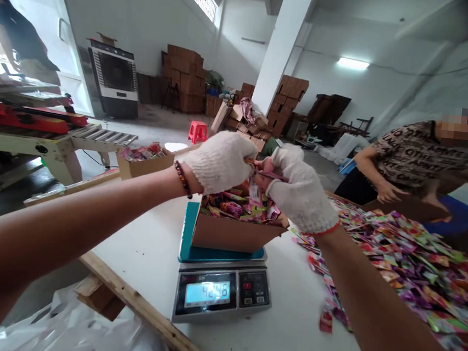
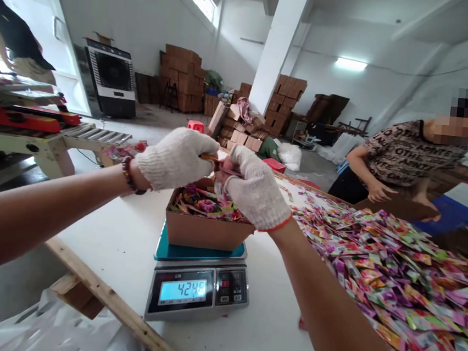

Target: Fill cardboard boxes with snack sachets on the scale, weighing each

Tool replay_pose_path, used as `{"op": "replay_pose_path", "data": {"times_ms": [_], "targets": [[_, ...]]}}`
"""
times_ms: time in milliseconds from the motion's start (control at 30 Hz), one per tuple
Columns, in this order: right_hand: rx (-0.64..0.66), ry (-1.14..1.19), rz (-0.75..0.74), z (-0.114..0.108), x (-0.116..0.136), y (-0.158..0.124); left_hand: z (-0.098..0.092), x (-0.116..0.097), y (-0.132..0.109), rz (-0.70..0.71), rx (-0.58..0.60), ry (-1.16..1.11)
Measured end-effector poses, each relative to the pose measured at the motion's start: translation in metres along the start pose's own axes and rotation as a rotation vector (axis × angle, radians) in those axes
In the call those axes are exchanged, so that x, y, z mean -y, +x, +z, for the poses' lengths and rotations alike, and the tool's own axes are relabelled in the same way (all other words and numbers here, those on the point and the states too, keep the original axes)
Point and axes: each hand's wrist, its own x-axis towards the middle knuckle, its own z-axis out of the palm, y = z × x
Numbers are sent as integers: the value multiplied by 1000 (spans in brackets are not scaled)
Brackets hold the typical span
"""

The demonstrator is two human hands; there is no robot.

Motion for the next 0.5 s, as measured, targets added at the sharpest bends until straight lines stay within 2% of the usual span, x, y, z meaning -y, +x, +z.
{"op": "replay_pose_path", "data": {"times_ms": [100,200,267,333,400,500], "targets": [[-54,-396,-1,-22,2,-6,12,1,0,7,-38,-132],[-107,-980,195,-56,-10,-15,21,14,-9,-36,1,-143],[-88,-1175,288,-67,-22,-18,24,19,-16,-52,42,-121],[41,-1092,240,-59,-36,-15,23,18,-20,-58,55,-137],[182,-908,165,-36,-49,-6,20,10,-23,-64,63,-177],[267,-694,175,2,-65,7,11,-7,-25,-96,124,-189]]}}
